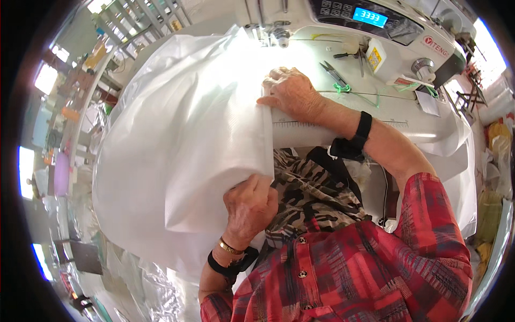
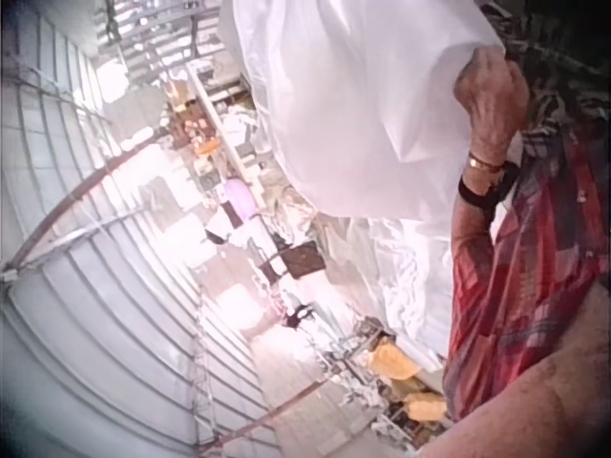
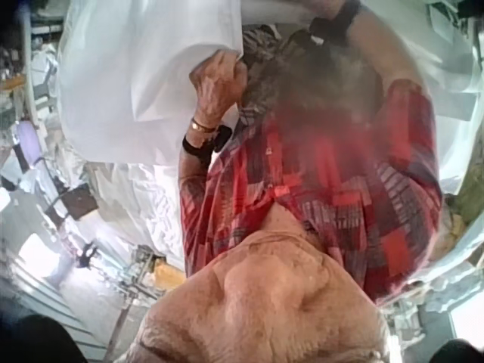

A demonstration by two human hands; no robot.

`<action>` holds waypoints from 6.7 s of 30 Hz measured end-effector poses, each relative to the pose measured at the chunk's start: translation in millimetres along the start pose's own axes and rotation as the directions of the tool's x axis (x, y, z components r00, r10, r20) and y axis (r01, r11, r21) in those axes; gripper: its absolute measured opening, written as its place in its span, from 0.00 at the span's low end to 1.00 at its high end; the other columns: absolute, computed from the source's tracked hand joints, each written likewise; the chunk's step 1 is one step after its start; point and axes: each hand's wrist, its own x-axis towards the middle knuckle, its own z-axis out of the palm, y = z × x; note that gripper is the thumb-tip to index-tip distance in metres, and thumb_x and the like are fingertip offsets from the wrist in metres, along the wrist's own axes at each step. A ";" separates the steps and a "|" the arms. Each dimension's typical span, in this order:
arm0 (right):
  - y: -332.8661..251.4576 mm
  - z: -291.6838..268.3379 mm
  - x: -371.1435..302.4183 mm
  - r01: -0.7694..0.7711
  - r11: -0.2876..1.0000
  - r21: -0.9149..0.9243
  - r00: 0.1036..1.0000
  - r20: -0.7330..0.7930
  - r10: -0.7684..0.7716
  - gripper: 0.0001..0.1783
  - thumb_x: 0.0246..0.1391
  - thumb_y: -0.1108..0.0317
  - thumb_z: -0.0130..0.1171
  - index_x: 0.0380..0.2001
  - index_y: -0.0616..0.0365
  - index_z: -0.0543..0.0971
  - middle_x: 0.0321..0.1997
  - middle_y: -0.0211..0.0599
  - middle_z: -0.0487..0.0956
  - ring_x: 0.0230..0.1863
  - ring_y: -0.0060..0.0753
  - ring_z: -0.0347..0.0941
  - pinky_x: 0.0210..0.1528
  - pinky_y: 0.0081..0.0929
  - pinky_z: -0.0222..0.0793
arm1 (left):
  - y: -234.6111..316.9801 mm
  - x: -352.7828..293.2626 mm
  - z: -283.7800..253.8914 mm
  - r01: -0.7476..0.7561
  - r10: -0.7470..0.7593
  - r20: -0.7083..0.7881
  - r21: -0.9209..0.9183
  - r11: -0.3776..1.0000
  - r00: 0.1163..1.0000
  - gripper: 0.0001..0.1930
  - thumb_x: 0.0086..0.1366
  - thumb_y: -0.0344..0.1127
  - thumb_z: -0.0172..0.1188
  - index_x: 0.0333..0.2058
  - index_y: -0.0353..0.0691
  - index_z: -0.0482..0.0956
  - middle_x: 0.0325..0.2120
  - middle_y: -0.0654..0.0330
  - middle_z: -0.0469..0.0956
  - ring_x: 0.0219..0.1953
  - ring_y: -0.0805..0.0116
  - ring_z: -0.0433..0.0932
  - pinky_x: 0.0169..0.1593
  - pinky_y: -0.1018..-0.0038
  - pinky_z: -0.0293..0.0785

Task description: Sewing the edges of large white plastic mesh or plastic sheets using an industrial sewing machine in a manufacturing setting.

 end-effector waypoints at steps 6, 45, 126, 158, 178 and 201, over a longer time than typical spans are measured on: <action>2.7 0.2 -0.3 -0.027 0.999 -0.017 0.996 0.079 0.028 0.29 0.63 0.42 0.46 0.38 0.59 0.80 0.39 0.44 0.80 0.47 0.41 0.76 0.52 0.40 0.67 | -13.4 40.6 2.5 -0.054 0.049 0.046 0.113 0.992 0.998 0.05 0.52 0.26 0.57 0.29 0.39 0.77 0.21 0.55 0.74 0.21 0.53 0.75 0.25 0.63 0.70; 27.1 0.8 -5.3 -0.175 0.981 0.089 0.969 0.191 0.156 0.14 0.61 0.63 0.47 0.36 0.60 0.79 0.46 0.52 0.76 0.52 0.52 0.69 0.54 0.51 0.61 | -39.3 144.2 54.2 -0.083 0.060 0.173 0.133 0.988 0.983 0.07 0.59 0.26 0.51 0.28 0.27 0.76 0.20 0.40 0.75 0.27 0.45 0.78 0.35 0.56 0.73; 20.8 3.9 13.4 0.124 0.992 0.018 0.986 0.111 -0.126 0.17 0.53 0.73 0.50 0.47 0.59 0.74 0.47 0.45 0.79 0.51 0.46 0.75 0.48 0.38 0.74 | -217.6 105.3 -56.0 0.219 -0.186 -0.117 0.587 0.779 0.976 0.14 0.68 0.43 0.51 0.34 0.36 0.73 0.36 0.49 0.78 0.44 0.48 0.76 0.43 0.56 0.72; -103.7 29.8 -128.6 0.158 0.728 0.667 0.874 0.249 -0.418 0.09 0.52 0.65 0.56 0.37 0.49 0.79 0.24 0.46 0.78 0.30 0.55 0.78 0.32 0.47 0.72 | -37.4 -82.9 -17.0 0.241 -0.298 0.092 0.390 0.889 0.950 0.22 0.57 0.41 0.66 0.49 0.42 0.73 0.46 0.52 0.75 0.50 0.50 0.74 0.52 0.60 0.72; -111.2 -83.6 -136.6 0.237 0.404 0.883 0.954 -0.133 -0.269 0.05 0.53 0.73 0.60 0.34 0.58 0.76 0.18 0.36 0.74 0.22 0.49 0.74 0.29 0.36 0.69 | -64.8 -98.6 43.8 0.364 -0.357 0.117 -0.045 0.930 0.927 0.10 0.65 0.36 0.54 0.39 0.38 0.78 0.38 0.49 0.79 0.42 0.49 0.78 0.46 0.60 0.74; -76.3 -88.2 -154.4 0.198 0.406 0.892 0.933 -0.298 0.200 0.09 0.59 0.70 0.51 0.31 0.64 0.79 0.27 0.40 0.79 0.28 0.37 0.78 0.34 0.28 0.72 | -284.3 -360.6 -120.5 0.805 -0.781 -0.393 0.550 0.224 0.486 0.38 0.54 0.48 0.71 0.61 0.41 0.68 0.55 0.53 0.75 0.52 0.62 0.77 0.55 0.68 0.73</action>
